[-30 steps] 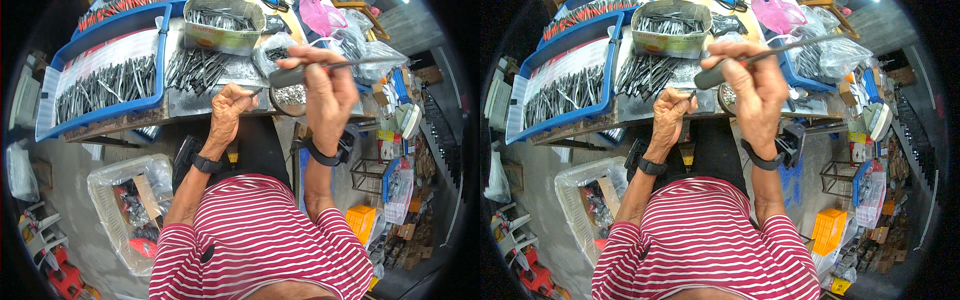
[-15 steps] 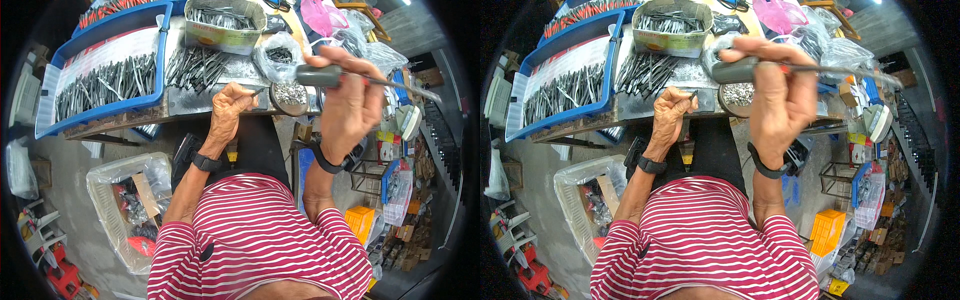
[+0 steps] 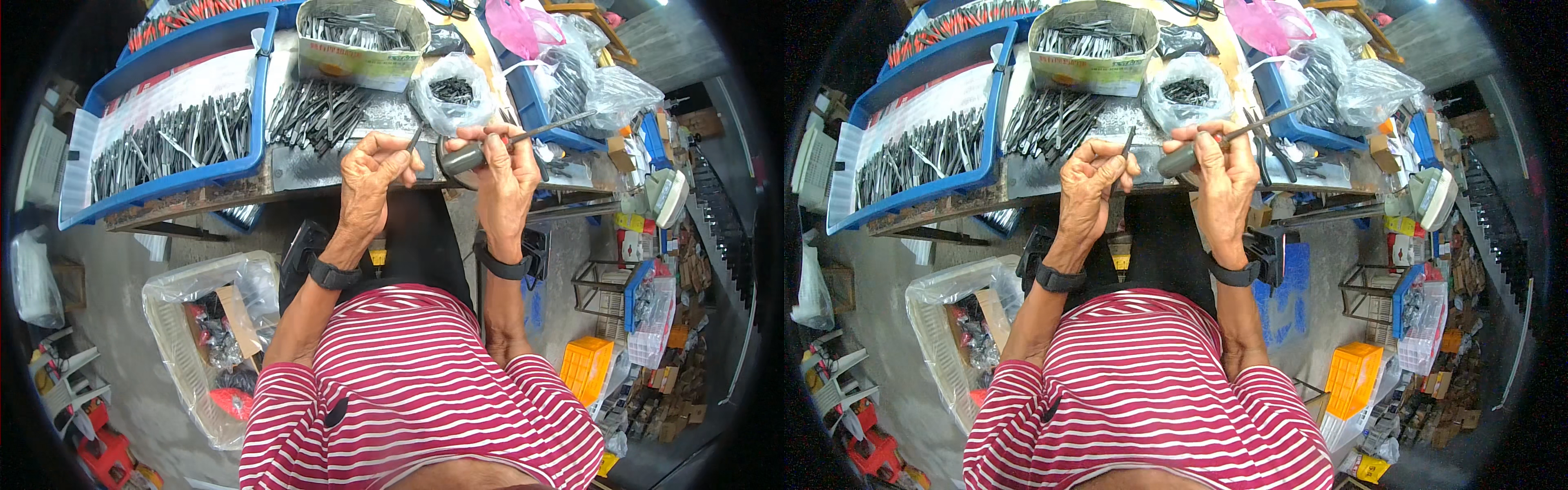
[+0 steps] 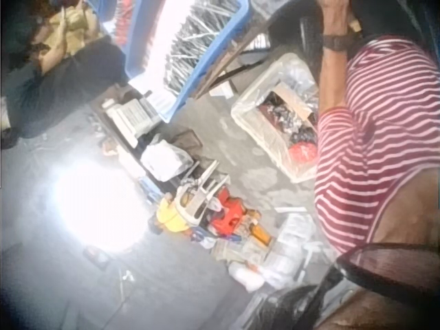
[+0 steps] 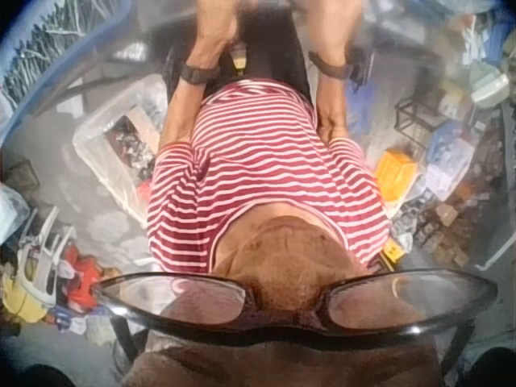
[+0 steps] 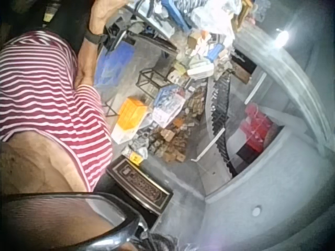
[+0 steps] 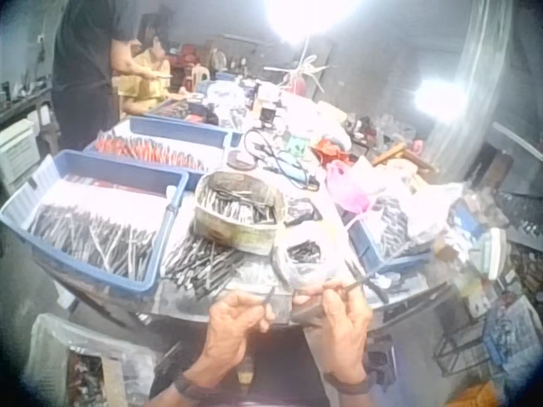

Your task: The person repeatedly picks up metal rods and small metal balls from a table, inserts the balls into the ends of the rods, and places the assembled fasteners into a blue bin. The process is continuous and repetitive throughout the clip.

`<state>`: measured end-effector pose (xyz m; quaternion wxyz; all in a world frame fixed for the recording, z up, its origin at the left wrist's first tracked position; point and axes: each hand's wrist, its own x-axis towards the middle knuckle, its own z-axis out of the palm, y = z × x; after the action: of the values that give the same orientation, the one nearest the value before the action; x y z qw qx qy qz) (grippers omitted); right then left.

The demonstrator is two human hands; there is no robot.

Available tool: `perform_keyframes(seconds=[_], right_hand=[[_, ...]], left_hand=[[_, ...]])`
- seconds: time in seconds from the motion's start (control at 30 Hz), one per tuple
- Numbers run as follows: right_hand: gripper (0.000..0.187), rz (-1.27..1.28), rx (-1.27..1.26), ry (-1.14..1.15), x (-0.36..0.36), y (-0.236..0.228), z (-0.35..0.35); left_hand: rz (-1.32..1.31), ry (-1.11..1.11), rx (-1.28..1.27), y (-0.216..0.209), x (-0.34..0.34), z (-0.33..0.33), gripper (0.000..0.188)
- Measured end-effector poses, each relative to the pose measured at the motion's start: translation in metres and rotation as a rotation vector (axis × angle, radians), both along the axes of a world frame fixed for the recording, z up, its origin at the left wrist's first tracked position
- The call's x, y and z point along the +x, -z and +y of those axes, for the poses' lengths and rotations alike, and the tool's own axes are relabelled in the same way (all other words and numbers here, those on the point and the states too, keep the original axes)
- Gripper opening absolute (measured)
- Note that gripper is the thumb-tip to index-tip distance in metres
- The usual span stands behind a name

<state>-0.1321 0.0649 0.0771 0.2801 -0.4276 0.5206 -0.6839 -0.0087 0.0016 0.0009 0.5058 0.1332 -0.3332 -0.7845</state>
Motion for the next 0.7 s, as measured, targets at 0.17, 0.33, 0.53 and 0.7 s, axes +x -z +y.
perform_keyframes(seconds=[0.17,0.33,0.53,0.7], right_hand=[[0.018,-0.062,0.078,0.035,-0.012,0.013,0.012],[0.025,-0.11,0.134,0.073,-0.024,0.027,0.028],[0.022,0.018,0.214,0.155,-0.051,0.042,0.043],[0.027,0.092,0.355,0.285,-0.071,0.056,0.048]], left_hand=[[-0.029,0.059,0.083,-0.007,0.0,0.007,0.015],[-0.057,0.08,0.119,-0.008,-0.002,0.012,0.016],[-0.089,0.115,0.082,-0.005,-0.009,0.017,0.013],[-0.148,0.165,0.081,-0.003,-0.016,0.021,0.012]])
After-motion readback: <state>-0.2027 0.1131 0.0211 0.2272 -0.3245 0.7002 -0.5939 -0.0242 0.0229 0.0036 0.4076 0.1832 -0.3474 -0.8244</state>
